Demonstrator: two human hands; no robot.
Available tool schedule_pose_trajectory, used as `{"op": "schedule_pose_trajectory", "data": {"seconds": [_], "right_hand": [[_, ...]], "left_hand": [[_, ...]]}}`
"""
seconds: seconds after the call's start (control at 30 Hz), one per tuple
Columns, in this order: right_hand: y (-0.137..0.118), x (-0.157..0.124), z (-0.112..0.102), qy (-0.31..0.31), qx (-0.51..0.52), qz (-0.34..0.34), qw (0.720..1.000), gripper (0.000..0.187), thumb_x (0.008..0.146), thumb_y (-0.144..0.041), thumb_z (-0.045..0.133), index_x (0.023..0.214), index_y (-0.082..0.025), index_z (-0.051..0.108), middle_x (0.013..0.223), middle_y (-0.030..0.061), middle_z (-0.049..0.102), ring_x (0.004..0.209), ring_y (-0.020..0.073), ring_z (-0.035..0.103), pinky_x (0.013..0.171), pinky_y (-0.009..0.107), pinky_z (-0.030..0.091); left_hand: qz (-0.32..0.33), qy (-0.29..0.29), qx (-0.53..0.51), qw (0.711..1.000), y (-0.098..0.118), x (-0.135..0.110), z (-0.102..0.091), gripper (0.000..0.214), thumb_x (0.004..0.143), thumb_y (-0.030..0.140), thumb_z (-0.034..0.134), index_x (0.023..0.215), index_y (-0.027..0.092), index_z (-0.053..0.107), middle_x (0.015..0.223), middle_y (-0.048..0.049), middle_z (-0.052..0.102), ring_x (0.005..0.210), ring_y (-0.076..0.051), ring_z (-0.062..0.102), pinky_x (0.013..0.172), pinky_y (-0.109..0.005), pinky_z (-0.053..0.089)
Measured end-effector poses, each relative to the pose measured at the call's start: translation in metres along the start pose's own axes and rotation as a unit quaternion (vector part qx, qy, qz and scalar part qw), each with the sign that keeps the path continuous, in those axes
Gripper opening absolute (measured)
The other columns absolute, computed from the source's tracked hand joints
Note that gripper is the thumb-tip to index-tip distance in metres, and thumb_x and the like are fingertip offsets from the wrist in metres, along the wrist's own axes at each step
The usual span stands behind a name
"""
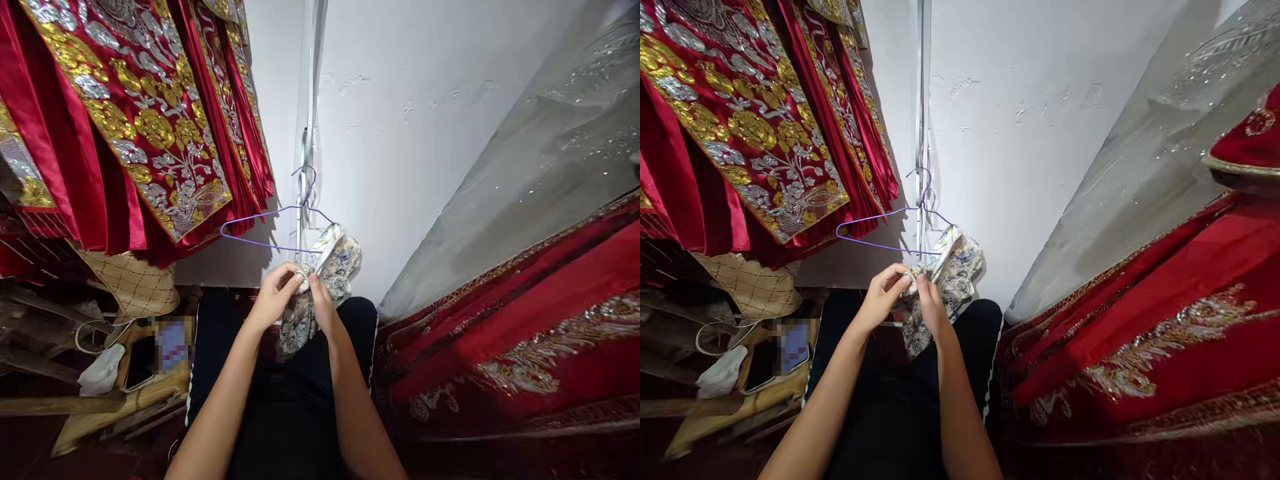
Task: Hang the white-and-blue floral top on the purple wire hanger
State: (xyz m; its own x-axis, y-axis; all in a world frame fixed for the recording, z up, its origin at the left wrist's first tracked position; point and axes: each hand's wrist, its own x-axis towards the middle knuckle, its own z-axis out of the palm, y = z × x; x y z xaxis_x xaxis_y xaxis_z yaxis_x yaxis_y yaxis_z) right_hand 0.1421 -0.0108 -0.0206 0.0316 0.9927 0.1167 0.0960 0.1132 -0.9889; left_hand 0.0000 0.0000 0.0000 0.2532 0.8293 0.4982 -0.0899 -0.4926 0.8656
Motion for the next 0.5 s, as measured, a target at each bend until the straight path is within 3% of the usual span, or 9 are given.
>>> {"op": "schedule_pose_trajectory", "data": {"seconds": [0.13, 0.23, 0.33, 0.43, 0.5], "right_hand": [[-0.006, -0.002, 0.0, -0.098, 0.002, -0.098, 0.99, 0.041, 0.086, -0.058, 0.059, 0.091, -0.018, 0.066, 0.088, 0.0066, 0.066, 0.088, 0.0235, 0.062, 0.082, 0.034, 0.05], [-0.01, -0.008, -0.007, -0.076, 0.013, -0.084, 0.993, 0.032, 0.072, -0.043, 0.077, 0.087, -0.018, 0.065, 0.079, 0.0041, 0.063, 0.074, 0.0198, 0.058, 0.068, 0.032, 0.048], [-0.018, -0.018, -0.024, -0.041, 0.031, -0.074, 0.996, 0.031, 0.062, -0.029, 0.078, 0.086, -0.019, 0.062, 0.074, 0.0009, 0.06, 0.066, 0.0166, 0.053, 0.061, 0.029, 0.045], [-0.032, -0.029, -0.049, -0.128, -0.024, -0.108, 0.986, 0.014, 0.062, -0.019, 0.069, 0.066, -0.019, 0.056, 0.06, -0.0032, 0.049, 0.057, 0.0118, 0.043, 0.054, 0.025, 0.036], [-0.04, -0.033, -0.066, -0.148, -0.058, -0.132, 0.978, 0.01, 0.065, -0.016, 0.064, 0.061, -0.018, 0.055, 0.059, -0.0033, 0.047, 0.056, 0.0109, 0.042, 0.053, 0.024, 0.034]], "left_hand": [[0.041, 0.017, 0.054, 0.998, 0.001, 0.004, 0.001, 0.025, 0.096, 0.043, 0.057, 0.098, 0.02, 0.067, 0.117, -0.0094, 0.06, 0.118, -0.024, 0.054, 0.104, -0.036, 0.042], [0.026, 0.01, 0.055, 0.998, 0.0, 0.007, 0.006, 0.041, 0.102, 0.049, 0.038, 0.112, 0.022, 0.067, 0.13, -0.0096, 0.059, 0.127, -0.025, 0.051, 0.111, -0.038, 0.038], [-0.01, -0.095, 0.054, 0.994, -0.01, 0.006, 0.014, 0.056, 0.103, 0.053, 0.022, 0.107, 0.019, 0.066, 0.111, -0.0097, 0.067, 0.107, -0.025, 0.06, 0.099, -0.038, 0.046], [-0.007, -0.2, 0.125, 0.972, -0.027, 0.0, 0.019, 0.059, 0.102, 0.056, 0.024, 0.08, 0.016, 0.062, 0.087, -0.0077, 0.065, 0.082, -0.021, 0.058, 0.081, -0.034, 0.048], [-0.004, -0.24, 0.166, 0.956, -0.039, -0.006, 0.019, 0.056, 0.102, 0.055, 0.029, 0.072, 0.016, 0.056, 0.077, -0.0044, 0.059, 0.073, -0.018, 0.052, 0.073, -0.031, 0.045]]}}
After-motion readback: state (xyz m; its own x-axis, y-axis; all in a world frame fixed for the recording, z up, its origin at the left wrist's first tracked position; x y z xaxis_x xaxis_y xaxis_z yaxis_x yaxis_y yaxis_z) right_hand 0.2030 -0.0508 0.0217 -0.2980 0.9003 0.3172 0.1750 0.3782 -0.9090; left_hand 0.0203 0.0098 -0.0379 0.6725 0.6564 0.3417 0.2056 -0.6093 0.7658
